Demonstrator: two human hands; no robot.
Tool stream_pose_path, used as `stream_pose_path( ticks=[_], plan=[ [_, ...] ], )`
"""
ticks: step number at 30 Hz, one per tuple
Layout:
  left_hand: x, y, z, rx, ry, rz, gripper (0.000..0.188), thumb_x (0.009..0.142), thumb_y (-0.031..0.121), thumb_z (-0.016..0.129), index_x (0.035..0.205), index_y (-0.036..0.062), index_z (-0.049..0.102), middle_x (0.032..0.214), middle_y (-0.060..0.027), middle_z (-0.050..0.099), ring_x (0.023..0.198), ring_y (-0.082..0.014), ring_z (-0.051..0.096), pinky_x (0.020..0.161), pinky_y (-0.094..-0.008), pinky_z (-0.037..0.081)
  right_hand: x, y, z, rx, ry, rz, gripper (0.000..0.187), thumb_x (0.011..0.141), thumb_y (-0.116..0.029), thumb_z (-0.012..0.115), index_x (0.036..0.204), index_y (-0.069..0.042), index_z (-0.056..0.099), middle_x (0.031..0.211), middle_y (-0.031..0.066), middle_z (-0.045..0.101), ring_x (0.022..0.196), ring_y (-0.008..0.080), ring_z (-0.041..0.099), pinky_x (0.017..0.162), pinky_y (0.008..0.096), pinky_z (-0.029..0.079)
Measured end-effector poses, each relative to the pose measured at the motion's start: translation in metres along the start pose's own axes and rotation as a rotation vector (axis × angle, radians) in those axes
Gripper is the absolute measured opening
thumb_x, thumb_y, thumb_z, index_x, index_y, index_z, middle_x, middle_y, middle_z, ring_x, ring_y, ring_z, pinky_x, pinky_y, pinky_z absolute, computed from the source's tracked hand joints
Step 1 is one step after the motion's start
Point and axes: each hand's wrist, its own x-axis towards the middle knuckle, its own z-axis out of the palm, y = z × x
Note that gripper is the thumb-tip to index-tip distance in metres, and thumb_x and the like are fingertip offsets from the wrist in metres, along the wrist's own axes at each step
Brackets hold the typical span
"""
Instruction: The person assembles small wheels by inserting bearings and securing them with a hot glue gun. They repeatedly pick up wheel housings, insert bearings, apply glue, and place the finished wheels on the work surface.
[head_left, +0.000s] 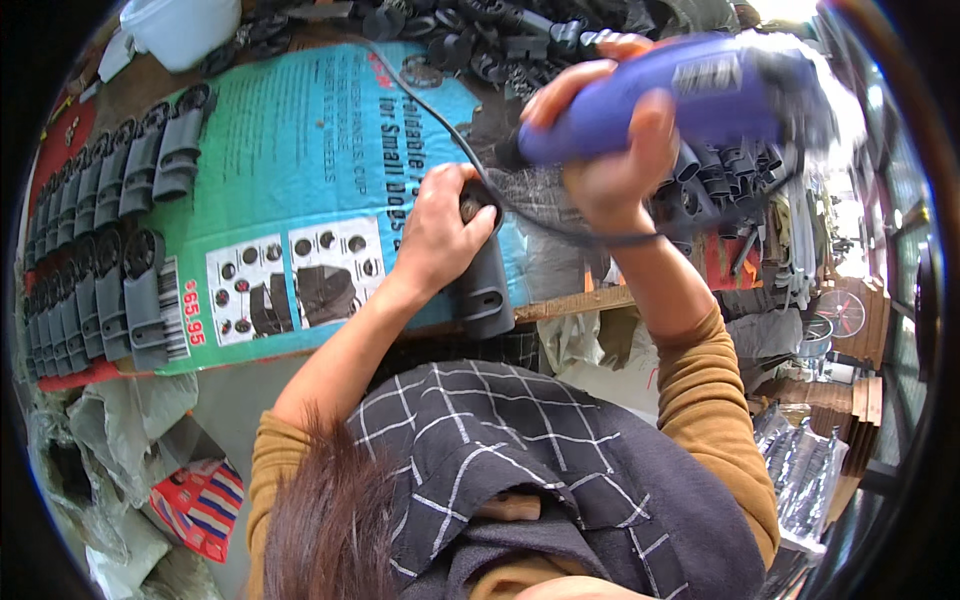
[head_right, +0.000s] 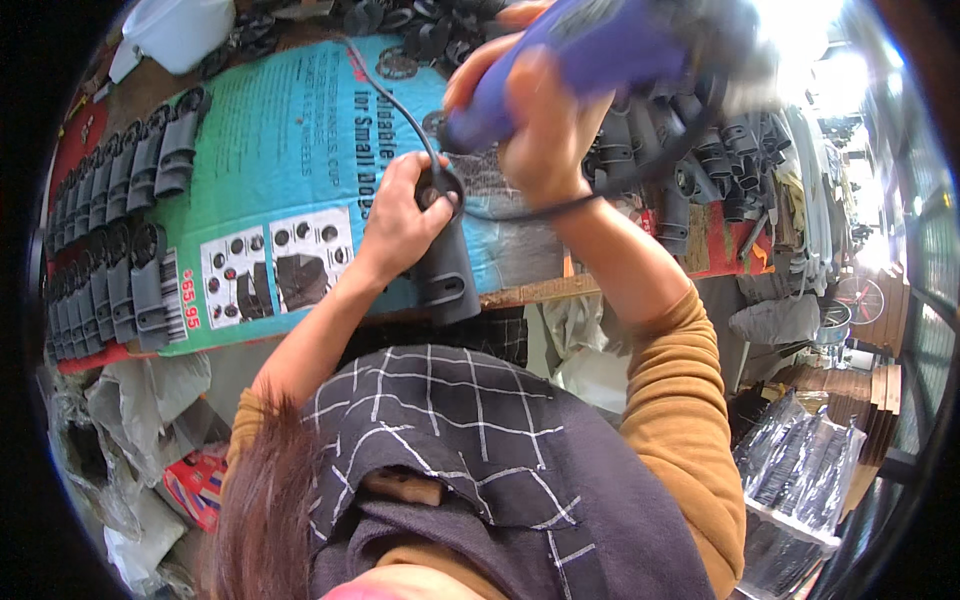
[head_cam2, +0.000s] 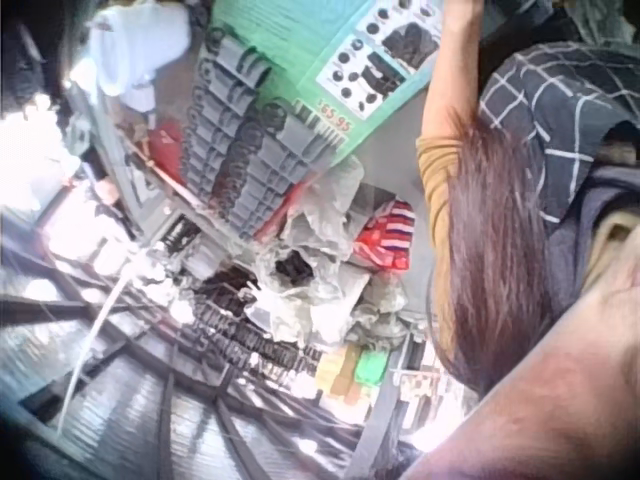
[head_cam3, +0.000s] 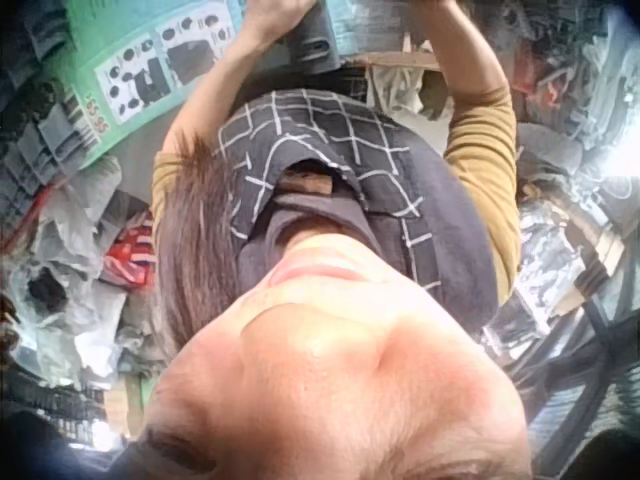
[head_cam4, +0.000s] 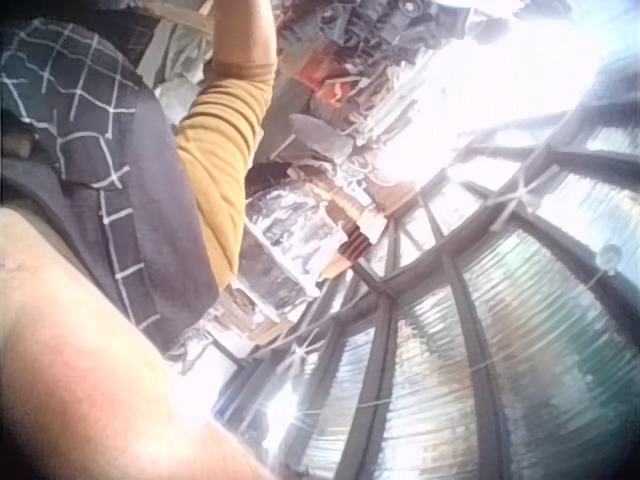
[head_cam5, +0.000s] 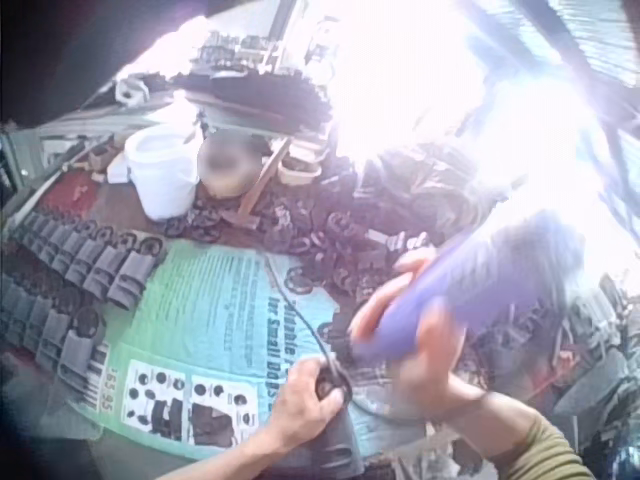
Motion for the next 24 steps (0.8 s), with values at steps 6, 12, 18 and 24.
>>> stream_pose_path(
  ticks=[6,12,18,24],
  plan=[
    [-0.028,0.012,-0.016,-0.069,-0.089,-0.041,0.02,0.085,0.008,0.061,0.103,0.0006,0.062,0.105,-0.0161,0.063,0.098,-0.0321,0.06,0.089,-0.0375,0.047,0.05,0.088,-0.004,-1.0,-0.009,0.361,0.06,0.07,-0.032,0.08,0.111,-0.003,0.049,0.096,0.0237,0.066,0.094,0.0412,0.067,0.085,0.0456,0.054],
    [0.001,0.032,-0.03,0.03,0.071,0.131,0.018,0.085,0.0,0.057,0.101,0.0017,0.062,0.114,-0.015,0.059,0.113,-0.031,0.053,0.102,-0.0403,0.039,0.028,0.114,-0.013,-0.943,-0.032,0.076,0.063,0.076,-0.033,0.077,0.124,-0.002,0.051,0.097,0.02,0.062,0.102,0.0397,0.059,0.092,0.0436,0.047],
    [0.11,0.047,0.015,-0.182,0.326,0.057,0.037,0.099,0.025,0.057,0.127,0.0014,0.051,0.135,-0.016,0.041,0.125,-0.0314,0.042,0.108,-0.0435,0.034,-0.032,0.015,-0.047,0.05,-0.102,0.833,0.046,0.086,-0.039,0.073,0.112,-0.002,0.063,0.097,0.0035,0.065,0.092,0.0108,0.059,0.084,0.0292,0.047],
    [0.077,0.051,0.012,-0.022,0.125,0.164,0.044,0.093,0.035,0.065,0.125,0.0067,0.055,0.137,-0.0151,0.039,0.13,-0.0293,0.037,0.104,-0.0442,0.038,0.098,-0.016,-0.291,-0.231,0.724,0.399,0.029,0.087,-0.034,0.07,0.106,-0.012,0.063,0.097,0.0062,0.068,0.085,0.0232,0.067,0.073,0.0447,0.054]
  ],
)
